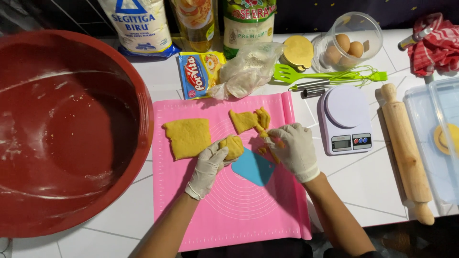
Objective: Shaping small pieces of yellow dough into circular balls by hand on a silicone mat.
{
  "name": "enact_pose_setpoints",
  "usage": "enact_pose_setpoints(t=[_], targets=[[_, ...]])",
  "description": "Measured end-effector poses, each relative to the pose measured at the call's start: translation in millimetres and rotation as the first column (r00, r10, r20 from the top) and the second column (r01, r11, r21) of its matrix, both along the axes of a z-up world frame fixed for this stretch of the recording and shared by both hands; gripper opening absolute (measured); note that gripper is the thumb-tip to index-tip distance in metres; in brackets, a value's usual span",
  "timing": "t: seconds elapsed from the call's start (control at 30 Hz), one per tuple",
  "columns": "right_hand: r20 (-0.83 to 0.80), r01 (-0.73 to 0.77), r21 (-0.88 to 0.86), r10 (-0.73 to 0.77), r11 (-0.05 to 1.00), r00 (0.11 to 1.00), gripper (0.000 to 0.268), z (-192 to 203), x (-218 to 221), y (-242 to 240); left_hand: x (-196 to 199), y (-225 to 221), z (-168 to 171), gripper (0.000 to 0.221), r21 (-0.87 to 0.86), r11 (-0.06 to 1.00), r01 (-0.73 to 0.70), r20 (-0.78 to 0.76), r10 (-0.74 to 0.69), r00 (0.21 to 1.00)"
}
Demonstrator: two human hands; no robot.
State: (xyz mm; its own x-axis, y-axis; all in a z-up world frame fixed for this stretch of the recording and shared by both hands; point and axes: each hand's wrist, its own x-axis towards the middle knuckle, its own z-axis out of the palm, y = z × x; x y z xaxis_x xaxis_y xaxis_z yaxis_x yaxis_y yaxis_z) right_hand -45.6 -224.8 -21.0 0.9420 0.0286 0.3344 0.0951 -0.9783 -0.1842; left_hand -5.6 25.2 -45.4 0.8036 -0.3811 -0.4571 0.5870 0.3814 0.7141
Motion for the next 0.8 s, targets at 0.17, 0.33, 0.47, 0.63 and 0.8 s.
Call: enact_pose_setpoints(t=[0.17, 0.33, 0.47, 0.63, 0.8], targets=[[0.198, -0.221, 0.148, 0.19, 0.964, 0.962, 0.022, 30.4, -9.5, 55.0, 0.3, 7.4, -16.7, 0.039, 0.086, 0.992, 0.088, 0.062, -0.093, 0.994], [0.251, -0.251, 0.155, 0.207, 0.955, 0.945, 0.028, -2.0, -0.3, 71.4, 0.8, -5.6, 18.9, 0.048, -0.007, 0.996, 0.088, 0.117, -0.087, 0.989], [-0.133, 0.036, 0.61, 0.057, 0.791, 0.989, 0.037, 29.2, -9.7, 80.5, 0.1, -2.1, -1.0, 0.048, -0.061, 0.993, 0.1, 0.136, -0.091, 0.986], [-0.392, 0.288, 0.72, 0.026, 0.631, 0.92, 0.056, 30.1, -5.3, 85.9, -4.3, -2.4, 56.7, 0.053, 0.025, 0.99, 0.139, 0.171, -0.141, 0.975], [-0.434, 0.307, 0.736, 0.073, 0.604, 0.898, 0.037, 3.6, -0.1, 70.7, -7.8, -5.4, 47.7, 0.056, -0.017, 0.987, 0.162, 0.156, -0.157, 0.975]])
